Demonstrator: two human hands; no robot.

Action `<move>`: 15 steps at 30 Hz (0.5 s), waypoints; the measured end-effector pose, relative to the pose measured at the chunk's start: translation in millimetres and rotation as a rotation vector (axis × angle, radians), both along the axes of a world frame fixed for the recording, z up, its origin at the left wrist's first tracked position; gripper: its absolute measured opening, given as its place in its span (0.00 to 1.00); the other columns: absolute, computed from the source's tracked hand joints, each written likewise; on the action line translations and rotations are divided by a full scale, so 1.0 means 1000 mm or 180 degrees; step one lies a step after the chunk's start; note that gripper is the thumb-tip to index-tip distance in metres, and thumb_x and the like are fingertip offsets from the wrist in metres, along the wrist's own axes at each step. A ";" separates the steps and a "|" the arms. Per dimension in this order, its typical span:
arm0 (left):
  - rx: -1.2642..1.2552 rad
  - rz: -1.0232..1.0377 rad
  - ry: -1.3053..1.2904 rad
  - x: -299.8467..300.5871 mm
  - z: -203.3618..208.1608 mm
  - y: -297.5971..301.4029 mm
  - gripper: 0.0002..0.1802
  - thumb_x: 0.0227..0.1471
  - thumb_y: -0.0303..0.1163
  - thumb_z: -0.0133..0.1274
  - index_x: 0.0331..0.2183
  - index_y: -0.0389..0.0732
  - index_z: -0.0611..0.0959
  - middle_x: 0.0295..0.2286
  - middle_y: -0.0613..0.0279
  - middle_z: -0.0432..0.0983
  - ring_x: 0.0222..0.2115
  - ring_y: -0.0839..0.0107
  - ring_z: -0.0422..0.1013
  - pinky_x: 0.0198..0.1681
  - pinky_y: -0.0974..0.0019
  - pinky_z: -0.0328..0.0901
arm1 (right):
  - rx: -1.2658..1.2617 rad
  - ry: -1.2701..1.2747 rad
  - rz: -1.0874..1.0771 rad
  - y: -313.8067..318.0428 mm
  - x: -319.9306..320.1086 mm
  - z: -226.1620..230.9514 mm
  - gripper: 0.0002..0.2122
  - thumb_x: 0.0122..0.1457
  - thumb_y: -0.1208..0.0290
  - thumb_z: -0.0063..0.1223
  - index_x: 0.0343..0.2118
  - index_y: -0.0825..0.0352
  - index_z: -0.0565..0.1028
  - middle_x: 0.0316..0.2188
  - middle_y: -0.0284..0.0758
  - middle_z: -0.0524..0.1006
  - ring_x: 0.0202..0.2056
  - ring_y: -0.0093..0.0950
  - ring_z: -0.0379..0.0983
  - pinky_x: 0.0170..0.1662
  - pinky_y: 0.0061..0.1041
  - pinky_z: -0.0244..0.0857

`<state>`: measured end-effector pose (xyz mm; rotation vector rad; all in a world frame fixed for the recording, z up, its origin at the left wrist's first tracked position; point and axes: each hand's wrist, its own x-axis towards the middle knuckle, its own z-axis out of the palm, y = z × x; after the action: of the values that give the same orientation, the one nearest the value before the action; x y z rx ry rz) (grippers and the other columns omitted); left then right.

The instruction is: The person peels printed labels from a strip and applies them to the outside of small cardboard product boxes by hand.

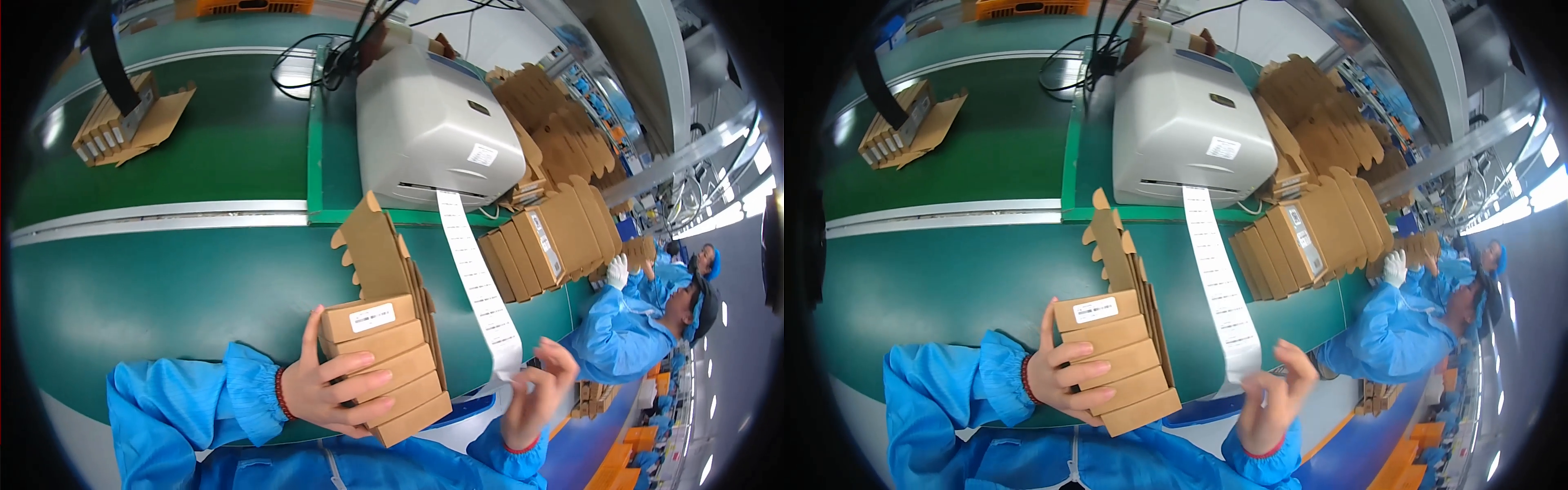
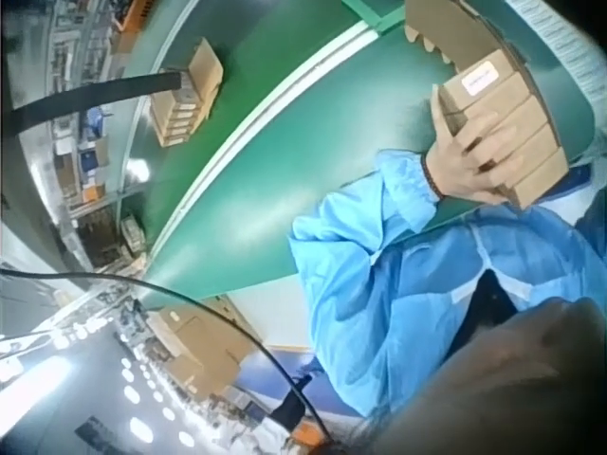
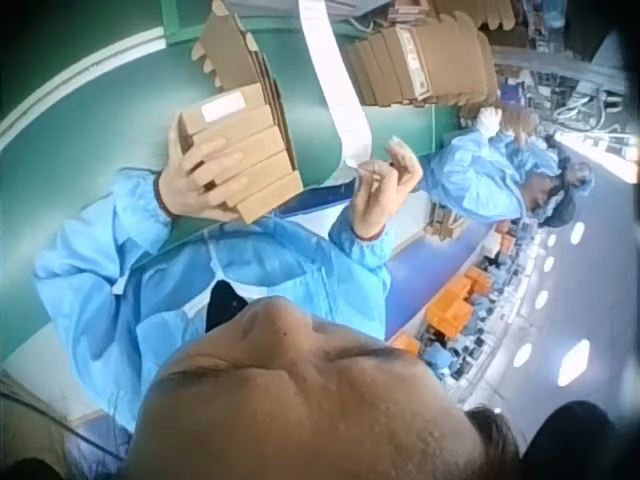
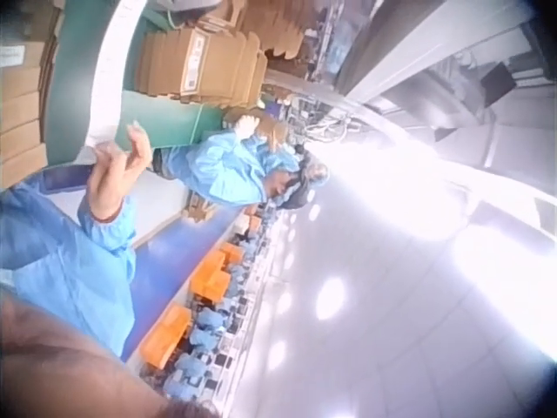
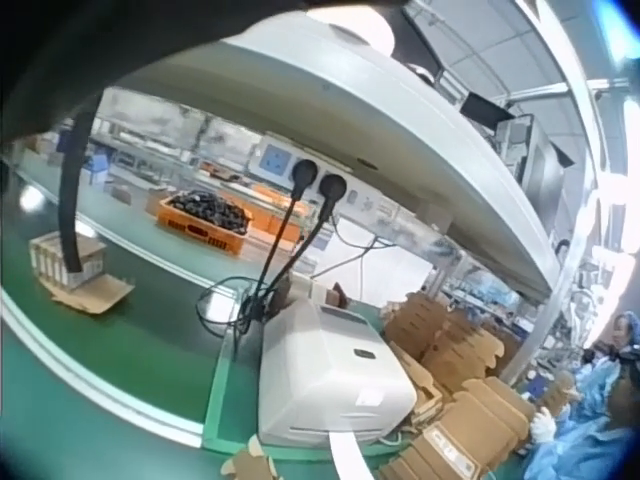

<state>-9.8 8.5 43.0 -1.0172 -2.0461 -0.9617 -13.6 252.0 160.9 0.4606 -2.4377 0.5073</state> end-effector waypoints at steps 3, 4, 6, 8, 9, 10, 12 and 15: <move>0.0047 -0.0024 -0.0034 -0.002 -0.004 -0.001 0.26 0.41 0.61 0.46 0.41 0.60 0.70 0.45 0.72 0.61 0.49 0.69 0.54 0.44 0.21 0.40 | -0.0664 -0.0726 0.1103 -0.016 -0.005 0.024 0.09 0.39 0.89 0.47 0.22 0.66 0.69 0.33 0.40 0.65 0.36 0.36 0.65 0.38 0.30 0.62; 0.0050 -0.0023 -0.0038 -0.003 -0.008 0.000 0.26 0.41 0.61 0.46 0.41 0.60 0.70 0.45 0.72 0.61 0.49 0.69 0.54 0.44 0.21 0.40 | -0.0567 -0.1294 0.1254 -0.028 -0.012 0.028 0.08 0.41 0.89 0.47 0.23 0.67 0.69 0.30 0.39 0.66 0.32 0.33 0.66 0.35 0.26 0.63; 0.0159 0.0012 0.0222 -0.001 -0.010 0.003 0.25 0.42 0.61 0.45 0.41 0.60 0.71 0.46 0.76 0.62 0.50 0.73 0.53 0.45 0.22 0.39 | 0.0052 -0.1655 0.1619 -0.056 -0.030 0.039 0.06 0.43 0.84 0.52 0.26 0.68 0.71 0.27 0.39 0.68 0.29 0.34 0.68 0.31 0.24 0.64; 0.0233 -0.0012 0.0274 -0.004 -0.017 0.003 0.25 0.43 0.61 0.44 0.42 0.60 0.71 0.47 0.77 0.62 0.51 0.75 0.53 0.45 0.22 0.39 | -0.0141 -0.2009 0.1630 -0.081 -0.040 0.033 0.03 0.47 0.81 0.51 0.26 0.69 0.71 0.25 0.38 0.69 0.26 0.33 0.69 0.29 0.25 0.64; 0.0324 -0.0048 0.0330 -0.004 -0.017 0.003 0.25 0.43 0.60 0.44 0.42 0.61 0.71 0.47 0.78 0.62 0.51 0.76 0.53 0.46 0.22 0.39 | -0.0250 -0.2200 0.1587 -0.087 -0.041 0.032 0.03 0.48 0.80 0.51 0.26 0.69 0.70 0.24 0.38 0.69 0.24 0.33 0.69 0.28 0.24 0.64; 0.0305 -0.0061 0.0332 -0.003 -0.017 0.002 0.25 0.43 0.60 0.44 0.42 0.61 0.71 0.48 0.79 0.61 0.52 0.76 0.52 0.46 0.23 0.38 | -0.0236 -0.2170 0.1589 -0.091 -0.044 0.031 0.03 0.48 0.80 0.51 0.26 0.69 0.70 0.24 0.38 0.69 0.24 0.33 0.69 0.28 0.24 0.64; 0.0292 -0.0063 0.0314 0.000 -0.016 0.001 0.25 0.43 0.60 0.45 0.42 0.61 0.71 0.48 0.79 0.60 0.52 0.76 0.52 0.47 0.23 0.38 | -0.0205 -0.2474 0.1761 -0.095 -0.049 0.027 0.03 0.48 0.79 0.51 0.26 0.70 0.70 0.23 0.38 0.70 0.23 0.33 0.69 0.26 0.25 0.64; 0.0270 -0.0078 0.0256 0.000 -0.014 -0.001 0.25 0.43 0.60 0.45 0.42 0.62 0.71 0.48 0.79 0.60 0.52 0.76 0.52 0.47 0.24 0.38 | -0.0154 -0.2565 0.1738 -0.097 -0.052 0.025 0.03 0.48 0.79 0.52 0.26 0.69 0.70 0.23 0.38 0.70 0.22 0.33 0.69 0.26 0.25 0.64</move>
<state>-10.0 7.3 29.5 -1.0215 -1.9149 -0.9955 -65.4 155.0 185.4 1.0799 -3.0260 1.1587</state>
